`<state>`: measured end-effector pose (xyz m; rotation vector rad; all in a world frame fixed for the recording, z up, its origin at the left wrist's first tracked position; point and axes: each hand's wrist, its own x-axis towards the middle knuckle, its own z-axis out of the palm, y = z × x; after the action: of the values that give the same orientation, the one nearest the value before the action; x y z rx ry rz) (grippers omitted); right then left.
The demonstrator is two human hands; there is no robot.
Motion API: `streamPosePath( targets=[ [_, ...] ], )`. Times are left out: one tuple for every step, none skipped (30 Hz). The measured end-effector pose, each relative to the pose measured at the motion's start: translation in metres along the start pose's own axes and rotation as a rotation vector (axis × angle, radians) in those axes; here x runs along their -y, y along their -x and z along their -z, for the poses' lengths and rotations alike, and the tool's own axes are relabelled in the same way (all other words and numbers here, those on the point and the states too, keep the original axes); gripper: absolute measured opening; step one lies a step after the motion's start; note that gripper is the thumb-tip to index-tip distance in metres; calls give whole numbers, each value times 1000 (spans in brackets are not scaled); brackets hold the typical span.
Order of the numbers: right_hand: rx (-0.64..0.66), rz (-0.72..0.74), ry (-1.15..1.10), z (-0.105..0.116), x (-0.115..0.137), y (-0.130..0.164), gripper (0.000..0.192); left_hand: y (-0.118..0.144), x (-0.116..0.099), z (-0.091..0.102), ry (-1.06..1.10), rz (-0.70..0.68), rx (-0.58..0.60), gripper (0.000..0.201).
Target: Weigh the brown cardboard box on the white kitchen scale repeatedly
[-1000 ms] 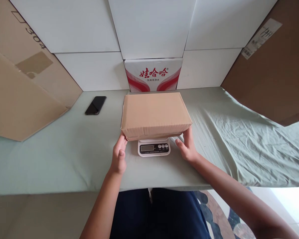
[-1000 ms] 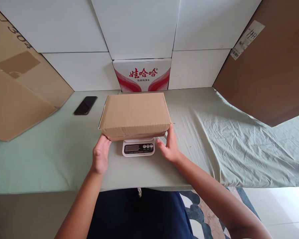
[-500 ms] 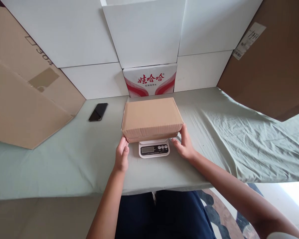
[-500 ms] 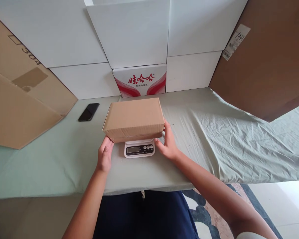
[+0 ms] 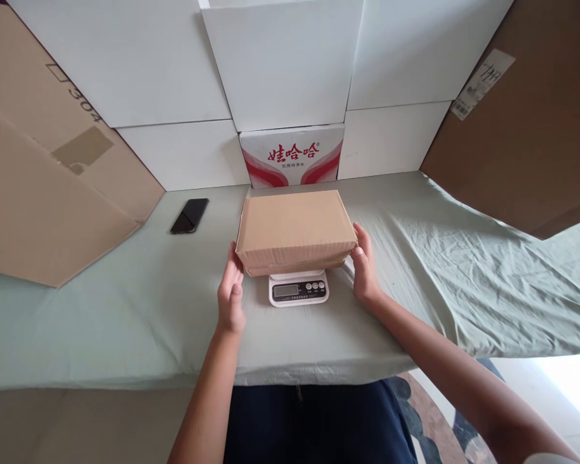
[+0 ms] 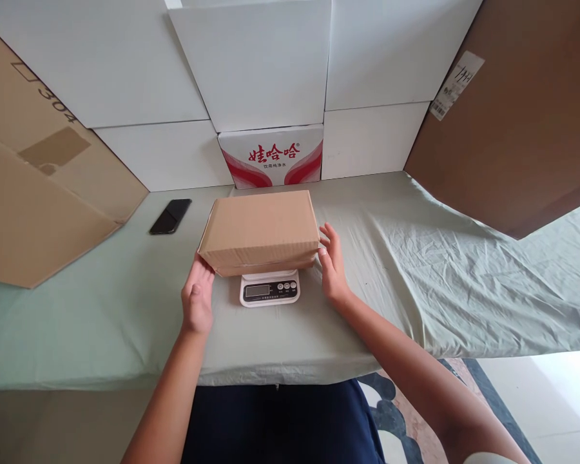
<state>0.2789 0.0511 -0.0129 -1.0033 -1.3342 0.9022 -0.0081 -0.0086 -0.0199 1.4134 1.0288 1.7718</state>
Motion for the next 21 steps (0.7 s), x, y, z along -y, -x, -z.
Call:
streamPosePath(
  targets=[
    [-9,-16,-8,0,-1,-1,69,0,0,0,0,0,0,80],
    [-23,-30,-20,0,-2,-2,69,0,0,-1,0,1,-1,80],
    [-37,-43,-35,-1,-3,-3,70,0,0,-1,0,3,-3,81],
    [-46,-52,-51,-1,-4,-4,70,0,0,-1,0,8,-4,82],
    [-47,-59,-63,-1,-4,-5,70,0,0,-1,0,15,-5,83],
    [-40,-61,-66,-1,-4,-5,69,0,1,-1,0,25,-6,84],
    [-27,-56,-62,-1,-3,-5,67,0,2,-1,-3,37,-7,84],
    [-7,-45,-55,-1,-3,-5,65,1,3,-1,-7,50,-6,83],
    [13,-28,-48,-2,-3,-5,63,1,3,-1,-10,63,-1,83],
    [32,-7,-45,-2,-3,-5,61,1,4,-1,-12,74,5,82],
    [47,15,-47,-2,-4,-4,60,1,5,-1,-15,84,12,82],
    [58,34,-52,-2,-5,-4,60,1,6,-1,-17,92,16,82],
    [65,48,-58,-3,-6,-4,60,1,6,0,-19,100,15,82],
    [67,56,-63,-3,-8,-4,60,1,7,0,-23,107,10,82],
    [63,58,-69,-3,-9,-5,60,0,8,0,-29,115,2,82],
    [58,56,-73,-3,-10,-5,60,0,9,0,-38,125,-6,81],
    [55,53,-74,-3,-11,-5,61,-1,10,1,-49,135,-11,80],
    [54,49,-71,-3,-11,-5,62,-2,12,1,-61,144,-12,79],
    [54,48,-64,-3,-11,-5,63,-3,13,1,-72,149,-9,77],
    [57,50,-55,-3,-10,-5,63,-4,14,1,-82,149,-3,75],
    [60,52,-47,-4,-9,-5,64,-5,15,2,-91,144,6,73]
  ],
)
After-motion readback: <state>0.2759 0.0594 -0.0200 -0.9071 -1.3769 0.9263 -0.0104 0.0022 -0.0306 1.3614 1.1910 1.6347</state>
